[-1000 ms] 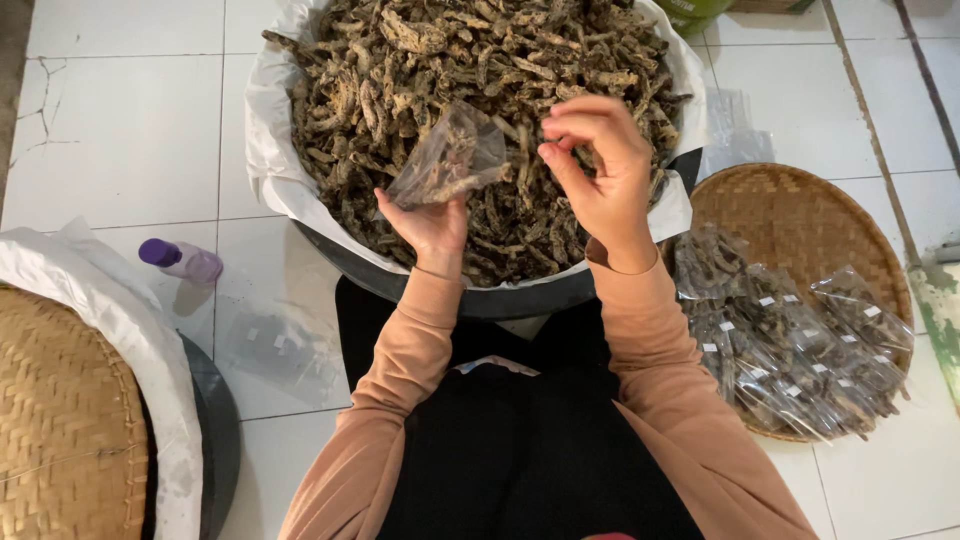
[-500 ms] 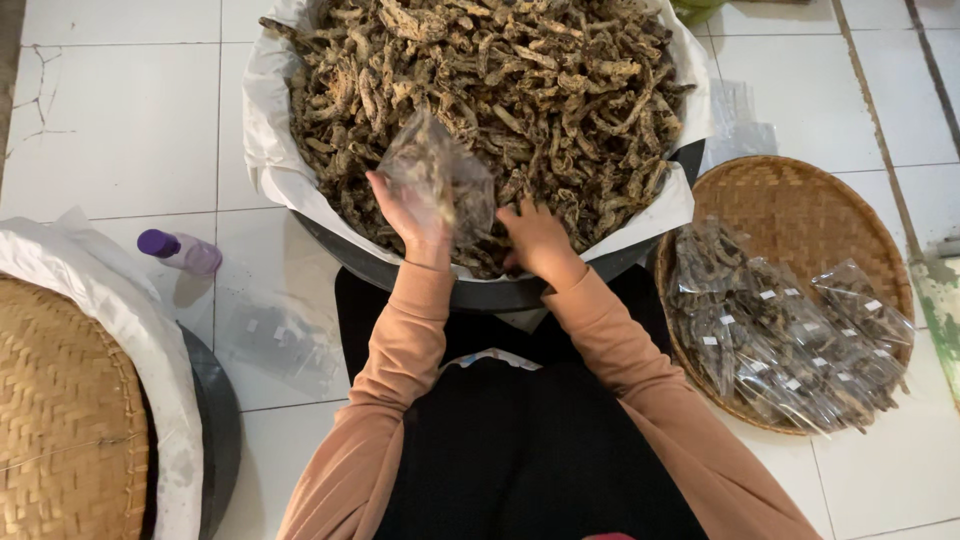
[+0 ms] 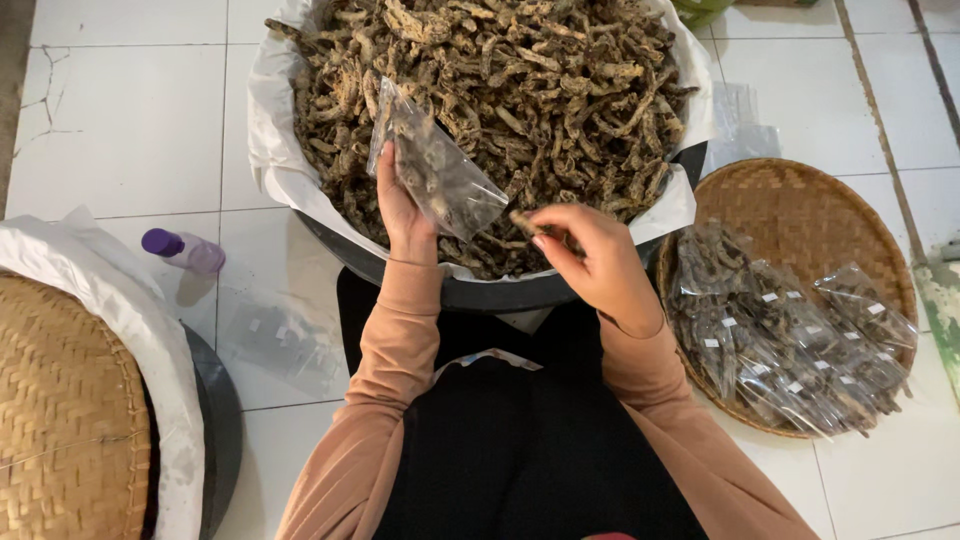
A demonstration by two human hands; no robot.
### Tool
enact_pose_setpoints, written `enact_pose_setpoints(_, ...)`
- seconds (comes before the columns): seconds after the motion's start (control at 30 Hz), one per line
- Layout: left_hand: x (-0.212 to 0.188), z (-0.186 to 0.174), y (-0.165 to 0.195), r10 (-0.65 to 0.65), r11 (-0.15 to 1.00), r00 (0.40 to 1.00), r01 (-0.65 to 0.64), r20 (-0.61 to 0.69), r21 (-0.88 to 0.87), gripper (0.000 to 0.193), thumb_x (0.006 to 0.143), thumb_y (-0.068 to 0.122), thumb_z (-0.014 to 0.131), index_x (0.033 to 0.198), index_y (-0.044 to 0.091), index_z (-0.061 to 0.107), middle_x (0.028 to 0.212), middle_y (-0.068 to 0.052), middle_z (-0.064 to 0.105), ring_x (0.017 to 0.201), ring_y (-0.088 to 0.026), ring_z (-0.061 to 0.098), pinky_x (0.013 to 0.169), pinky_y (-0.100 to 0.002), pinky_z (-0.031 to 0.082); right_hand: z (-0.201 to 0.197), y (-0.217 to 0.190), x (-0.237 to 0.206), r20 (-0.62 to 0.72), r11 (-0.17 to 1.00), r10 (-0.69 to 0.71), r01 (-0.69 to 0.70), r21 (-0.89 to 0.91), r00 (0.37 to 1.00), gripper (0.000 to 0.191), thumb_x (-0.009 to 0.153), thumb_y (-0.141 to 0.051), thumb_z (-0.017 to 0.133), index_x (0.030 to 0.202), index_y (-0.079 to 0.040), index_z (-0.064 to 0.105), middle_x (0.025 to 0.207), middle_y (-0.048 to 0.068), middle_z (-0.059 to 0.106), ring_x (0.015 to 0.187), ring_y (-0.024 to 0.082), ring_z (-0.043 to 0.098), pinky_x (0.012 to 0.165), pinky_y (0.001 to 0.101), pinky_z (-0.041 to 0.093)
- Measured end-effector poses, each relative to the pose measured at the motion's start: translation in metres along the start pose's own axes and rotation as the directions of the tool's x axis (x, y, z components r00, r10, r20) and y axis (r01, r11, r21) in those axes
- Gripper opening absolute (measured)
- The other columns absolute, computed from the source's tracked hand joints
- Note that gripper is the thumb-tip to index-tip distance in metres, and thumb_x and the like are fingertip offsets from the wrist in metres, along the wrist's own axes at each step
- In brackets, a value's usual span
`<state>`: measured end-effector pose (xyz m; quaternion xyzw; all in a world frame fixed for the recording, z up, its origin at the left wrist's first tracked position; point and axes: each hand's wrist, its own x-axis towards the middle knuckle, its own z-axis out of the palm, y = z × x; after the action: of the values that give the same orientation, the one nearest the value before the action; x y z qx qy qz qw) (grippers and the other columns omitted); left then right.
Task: The person sits on the floor beside a large basin of dried roots and fills small clear plastic bags with handfuls of the roots. They press the contents down, seal each bag, and place the finished bags on a round bamboo tray next to the basin.
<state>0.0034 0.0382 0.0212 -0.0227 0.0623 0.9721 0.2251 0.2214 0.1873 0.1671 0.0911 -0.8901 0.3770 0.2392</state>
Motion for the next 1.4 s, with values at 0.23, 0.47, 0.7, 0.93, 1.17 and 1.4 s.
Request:
enact_pose_setpoints(0.23, -0.024, 0.009, -0.031, 0.002, 0.993, 0.998, 0.006, -0.068, 0.114, 0.043, 0.094, 0.039, 0.066, 0.123, 0.008, 0.065, 0.116, -0.012, 0.067, 0.113, -0.029, 0.063, 0.100, -0.047, 0.056, 0.046, -0.017, 0.017, -0.205, 0.908, -0.224, 0.128, -0.398, 0.953, 0.020, 0.088, -0.004, 0.086, 0.104, -0.003, 0.074, 0.096, 0.008, 0.067, 0.077, 0.021, 0.068, 0.063, 0.0319, 0.053)
enact_pose_setpoints(0.47, -0.030, -0.009, -0.042, -0.005, 0.996, 0.989, 0.018, -0.146, 0.088, 0.034, 0.100, 0.027, 0.072, 0.125, 0.006, 0.063, 0.122, -0.009, 0.066, 0.115, -0.026, 0.062, 0.108, -0.046, 0.051, 0.054, 0.018, 0.026, -0.104, 0.991, -0.022, 0.035, 0.129, 0.994, 0.031, 0.098, 0.006, 0.071, 0.127, -0.004, 0.070, 0.129, 0.015, 0.068, 0.092, 0.017, 0.075, 0.074, 0.0285, 0.061)
enact_pose_setpoints(0.7, -0.035, -0.008, -0.048, -0.065, 0.986, 0.990, 0.083, -0.124, 0.143, 0.054, 0.098, 0.043, 0.066, 0.136, 0.006, 0.058, 0.127, -0.012, 0.064, 0.121, -0.030, 0.057, 0.108, -0.051, 0.045, 0.072, 0.032, 0.008, -0.396, 0.977, -0.160, 0.089, -0.192, 0.904, 0.031, 0.099, 0.005, 0.076, 0.126, -0.005, 0.067, 0.123, 0.012, 0.069, 0.100, 0.022, 0.074, 0.080, 0.0298, 0.062)
enact_pose_setpoints(0.93, -0.051, 0.007, -0.055, 0.044, 0.989, 0.998, -0.038, -0.044, 0.141, 0.084, 0.090, 0.067, 0.059, 0.150, 0.011, 0.041, 0.140, -0.014, 0.053, 0.135, -0.034, 0.049, 0.116, -0.054, 0.044, 0.076, 0.049, 0.014, -0.432, 0.989, -0.086, 0.025, -0.145, 0.898, 0.036, 0.099, -0.002, 0.078, 0.133, -0.008, 0.068, 0.131, 0.011, 0.070, 0.099, 0.023, 0.076, 0.082, 0.0300, 0.065)
enact_pose_setpoints(1.17, -0.039, 0.023, -0.020, 0.101, 0.980, 0.988, -0.078, -0.116, 0.185, 0.083, 0.097, 0.069, 0.045, 0.154, 0.010, 0.037, 0.146, -0.020, 0.050, 0.138, -0.040, 0.050, 0.116, -0.056, 0.046, 0.053, 0.027, 0.022, 0.106, 0.988, 0.019, -0.035, 0.153, 0.994, 0.056, 0.093, 0.004, 0.067, 0.146, -0.012, 0.061, 0.160, 0.008, 0.055, 0.111, 0.023, 0.068, 0.089, 0.0341, 0.051)
enact_pose_setpoints(1.4, -0.024, 0.001, 0.010, 0.036, 0.994, 0.999, -0.034, -0.015, 0.107, 0.061, 0.104, 0.049, 0.050, 0.149, 0.009, 0.046, 0.149, -0.015, 0.053, 0.138, -0.035, 0.052, 0.119, -0.054, 0.045, 0.013, 0.020, 0.049, 0.059, 0.980, -0.153, 0.144, 0.134, 0.986, 0.062, 0.089, -0.010, 0.083, 0.146, -0.010, 0.058, 0.156, 0.009, 0.054, 0.141, 0.030, 0.058, 0.116, 0.0382, 0.053)
